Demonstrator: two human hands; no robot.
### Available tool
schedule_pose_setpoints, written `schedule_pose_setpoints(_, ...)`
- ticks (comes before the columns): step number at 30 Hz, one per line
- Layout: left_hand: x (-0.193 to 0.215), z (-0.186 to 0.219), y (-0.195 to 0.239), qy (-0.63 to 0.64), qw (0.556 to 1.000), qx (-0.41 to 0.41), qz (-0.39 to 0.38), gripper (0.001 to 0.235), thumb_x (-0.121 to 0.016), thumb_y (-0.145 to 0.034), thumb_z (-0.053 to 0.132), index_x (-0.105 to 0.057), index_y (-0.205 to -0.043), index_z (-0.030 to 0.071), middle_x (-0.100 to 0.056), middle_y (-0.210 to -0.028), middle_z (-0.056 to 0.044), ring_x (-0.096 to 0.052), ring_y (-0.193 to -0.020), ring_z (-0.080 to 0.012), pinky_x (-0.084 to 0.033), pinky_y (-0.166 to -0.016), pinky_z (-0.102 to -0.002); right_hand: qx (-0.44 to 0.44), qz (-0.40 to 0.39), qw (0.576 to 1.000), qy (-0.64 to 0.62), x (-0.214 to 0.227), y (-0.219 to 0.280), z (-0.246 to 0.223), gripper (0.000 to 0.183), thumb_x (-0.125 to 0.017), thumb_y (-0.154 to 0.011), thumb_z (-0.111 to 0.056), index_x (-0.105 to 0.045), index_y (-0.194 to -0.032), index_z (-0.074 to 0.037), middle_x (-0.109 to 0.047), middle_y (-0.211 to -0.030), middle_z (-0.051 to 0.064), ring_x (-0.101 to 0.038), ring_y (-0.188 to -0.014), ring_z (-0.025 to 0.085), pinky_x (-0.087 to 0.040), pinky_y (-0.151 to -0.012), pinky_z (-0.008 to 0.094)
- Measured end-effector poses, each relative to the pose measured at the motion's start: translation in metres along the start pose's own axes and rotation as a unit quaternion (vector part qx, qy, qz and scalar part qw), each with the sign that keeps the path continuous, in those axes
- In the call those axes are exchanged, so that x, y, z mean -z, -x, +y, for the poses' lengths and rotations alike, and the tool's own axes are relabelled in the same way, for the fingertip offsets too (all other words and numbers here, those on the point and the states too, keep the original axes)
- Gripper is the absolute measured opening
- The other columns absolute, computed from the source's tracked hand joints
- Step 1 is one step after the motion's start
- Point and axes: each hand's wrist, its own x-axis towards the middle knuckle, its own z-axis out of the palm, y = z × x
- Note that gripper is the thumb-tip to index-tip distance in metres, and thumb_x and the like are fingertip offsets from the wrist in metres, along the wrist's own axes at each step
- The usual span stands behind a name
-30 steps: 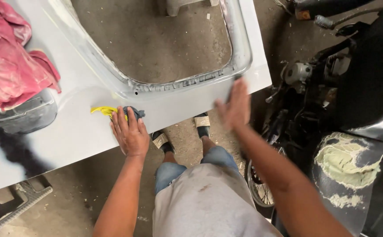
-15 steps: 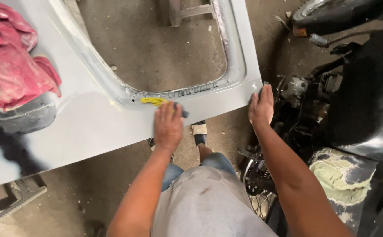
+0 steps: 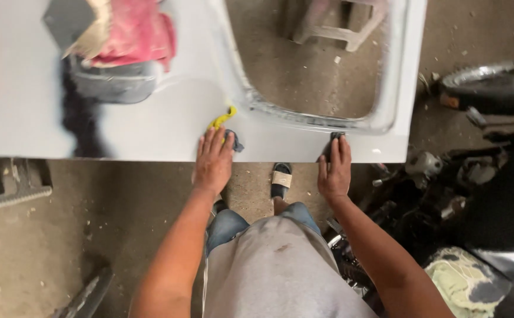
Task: The person sands a white car door panel using a sanding block and a yellow cloth. They repeatedly dip the tools into a green bucket of water to wet them before continuing to sand the surface and edges of the panel.
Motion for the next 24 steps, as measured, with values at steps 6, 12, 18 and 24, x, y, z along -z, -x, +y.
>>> schedule_pose_setpoints(6,0.004,-0.124,0.067,0.157,0.973,0.167,0.038,0.049,-0.055,-0.104,0.026,-0.052,-0.15,0.011,-0.036,-0.164,-0.011,-0.026,-0.155,-0.0304,-0.019,-0.129,-0.047,0.093,-0.103,0.989,0.044,-0.043,0.002,-0.11,0.07,-0.058,-0.104,-0.028,-0.028,-0.161,0.0,-0.023,-0.169,0.025,-0.024,-0.155,0.046,-0.025,-0.126,0.051)
schedule_pose_setpoints(12,-0.013,-0.256,0.133,0.147,0.961,0.226,0.06,0.051,-0.052,-0.105,0.025,-0.046,-0.153,0.008,-0.034,-0.165,-0.015,-0.025,-0.156,-0.0347,-0.021,-0.127,-0.047,0.186,-0.133,0.971,0.071,-0.112,0.019,-0.24,0.08,-0.054,-0.104,-0.04,-0.019,-0.164,0.002,-0.016,-0.17,0.028,-0.015,-0.157,0.046,-0.017,-0.127,0.055)
schedule_pose_setpoints(18,-0.01,-0.346,0.169,0.181,0.942,0.277,0.048,0.05,-0.049,-0.108,0.019,-0.042,-0.156,0.011,-0.031,-0.165,-0.013,-0.024,-0.154,-0.0343,-0.02,-0.125,-0.048,0.264,-0.159,0.95,0.046,-0.177,0.035,-0.374,0.082,-0.057,-0.103,-0.039,-0.02,-0.163,0.004,-0.018,-0.17,0.028,-0.016,-0.158,0.046,-0.016,-0.128,0.057)
schedule_pose_setpoints(24,0.003,-0.378,0.166,0.166,0.957,0.224,-0.078,0.062,-0.049,-0.1,0.006,-0.037,-0.159,0.021,-0.022,-0.169,-0.011,-0.022,-0.155,-0.033,-0.019,-0.128,-0.047,0.344,-0.191,0.919,0.032,-0.225,0.029,-0.465,0.086,-0.063,-0.097,-0.037,-0.024,-0.16,0.006,-0.021,-0.168,0.029,-0.019,-0.156,0.048,-0.018,-0.126,0.056)
